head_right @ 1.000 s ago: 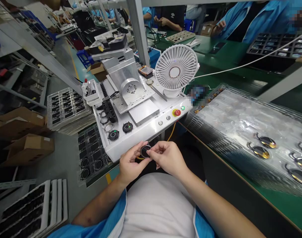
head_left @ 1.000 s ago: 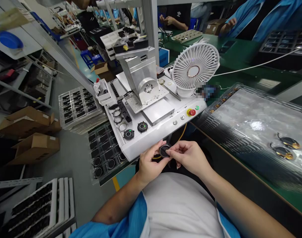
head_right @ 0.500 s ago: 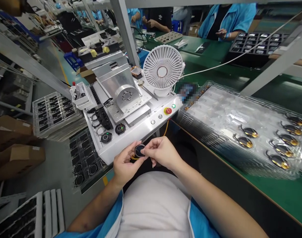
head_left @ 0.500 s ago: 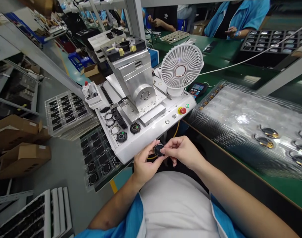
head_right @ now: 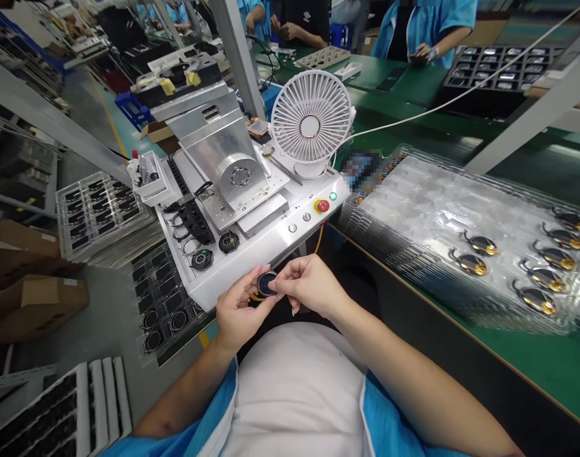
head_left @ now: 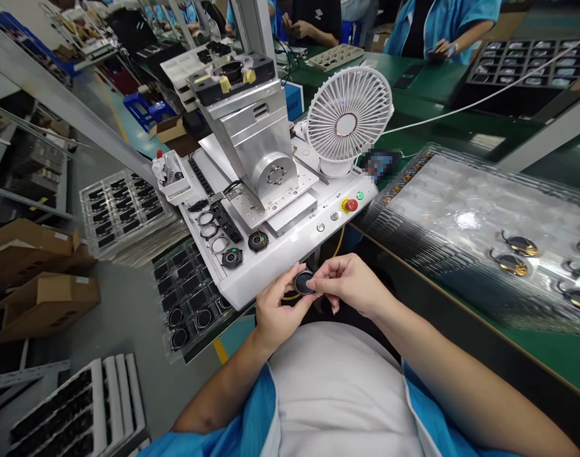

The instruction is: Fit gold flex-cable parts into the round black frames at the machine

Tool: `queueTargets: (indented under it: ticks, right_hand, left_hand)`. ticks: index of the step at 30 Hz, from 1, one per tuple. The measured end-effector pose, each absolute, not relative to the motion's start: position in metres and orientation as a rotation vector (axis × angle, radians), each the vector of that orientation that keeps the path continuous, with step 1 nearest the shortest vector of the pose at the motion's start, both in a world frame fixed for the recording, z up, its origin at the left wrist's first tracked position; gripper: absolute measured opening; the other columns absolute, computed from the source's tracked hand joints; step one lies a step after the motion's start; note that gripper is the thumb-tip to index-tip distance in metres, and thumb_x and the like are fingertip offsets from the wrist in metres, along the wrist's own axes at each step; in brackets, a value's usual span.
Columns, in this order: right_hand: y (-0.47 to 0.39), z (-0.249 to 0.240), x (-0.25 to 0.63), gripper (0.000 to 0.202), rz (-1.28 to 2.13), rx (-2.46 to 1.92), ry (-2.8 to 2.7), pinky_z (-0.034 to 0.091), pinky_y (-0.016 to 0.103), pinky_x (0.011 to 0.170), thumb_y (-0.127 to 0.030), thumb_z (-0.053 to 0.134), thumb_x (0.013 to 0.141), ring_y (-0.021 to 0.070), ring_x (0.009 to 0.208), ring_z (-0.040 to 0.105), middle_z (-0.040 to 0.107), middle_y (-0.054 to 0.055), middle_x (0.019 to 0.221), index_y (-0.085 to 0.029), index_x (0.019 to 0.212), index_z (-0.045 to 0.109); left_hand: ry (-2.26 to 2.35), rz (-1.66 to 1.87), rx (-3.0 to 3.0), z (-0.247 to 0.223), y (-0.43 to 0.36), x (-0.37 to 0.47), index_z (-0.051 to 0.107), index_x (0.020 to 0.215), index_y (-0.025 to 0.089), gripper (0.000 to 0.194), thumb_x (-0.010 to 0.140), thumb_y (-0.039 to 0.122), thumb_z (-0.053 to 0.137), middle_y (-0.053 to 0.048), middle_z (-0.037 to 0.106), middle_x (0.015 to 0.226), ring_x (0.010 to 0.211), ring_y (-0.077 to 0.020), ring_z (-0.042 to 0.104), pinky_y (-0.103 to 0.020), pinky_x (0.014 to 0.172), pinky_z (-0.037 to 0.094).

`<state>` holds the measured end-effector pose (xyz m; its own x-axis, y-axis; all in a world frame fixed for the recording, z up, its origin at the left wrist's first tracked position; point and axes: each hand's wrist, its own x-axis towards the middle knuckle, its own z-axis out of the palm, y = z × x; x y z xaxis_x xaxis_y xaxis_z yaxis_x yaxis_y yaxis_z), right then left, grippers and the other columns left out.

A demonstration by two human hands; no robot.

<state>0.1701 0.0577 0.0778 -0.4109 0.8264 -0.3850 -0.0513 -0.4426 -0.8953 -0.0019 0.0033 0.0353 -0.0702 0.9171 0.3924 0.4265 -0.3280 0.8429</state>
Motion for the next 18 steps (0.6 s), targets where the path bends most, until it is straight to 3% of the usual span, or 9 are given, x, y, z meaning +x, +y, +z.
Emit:
queueTargets:
  ticks: [8, 12, 15, 18]
  right_hand:
    - [0.054, 0.077, 0.166, 0.024, 1.815, -1.259, -1.262, 0.040, 0.019, 0.031, -0.036, 0.077, 0.071, 0.0108, 0.034, 0.052, 0.066, 0.002, 0.054, -0.017, 0.064, 0.064]
    - [0.050, 0.071, 0.164, 0.024, 1.632, -1.257, -1.294, 0.042, 0.017, 0.037, -0.028, 0.079, 0.071, 0.0101, 0.042, 0.055, 0.062, -0.005, 0.056, -0.021, 0.075, 0.057]
    - [0.045, 0.068, 0.170, 0.036, 1.785, -1.138, -1.212, 0.046, 0.018, 0.041, -0.039, 0.085, 0.069, 0.0105, 0.047, 0.057, 0.062, -0.005, 0.060, -0.020, 0.080, 0.056]
    - [0.040, 0.067, 0.201, 0.047, 1.830, -1.046, -1.139, 0.046, 0.019, 0.042, -0.053, 0.088, 0.065, 0.0101, 0.048, 0.055, 0.063, -0.003, 0.063, -0.019, 0.076, 0.057]
  left_hand:
    - [1.415, 1.401, 1.787, 0.034, 0.003, -0.004, 0.066, 0.135, 0.023, 0.058, 0.080, 0.017, 0.083, -0.010, 0.077, 0.126, 0.102, -0.0270, 0.079, -0.037, 0.090, 0.069]
    - [1.385, 1.421, 1.795, 0.028, 0.003, -0.006, 0.068, 0.133, 0.022, 0.057, 0.079, 0.016, 0.084, -0.011, 0.077, 0.125, 0.105, -0.0283, 0.078, -0.039, 0.093, 0.068]
    - [1.272, 1.441, 1.779, 0.021, 0.004, 0.000, 0.067, 0.134, 0.022, 0.060, 0.078, 0.013, 0.085, -0.011, 0.077, 0.125, 0.106, -0.0282, 0.078, -0.039, 0.092, 0.068]
    - [1.063, 1.424, 1.796, 0.015, 0.006, 0.008, 0.061, 0.141, 0.025, 0.071, 0.076, 0.008, 0.085, -0.012, 0.070, 0.138, 0.113, -0.0283, 0.075, -0.041, 0.095, 0.067]
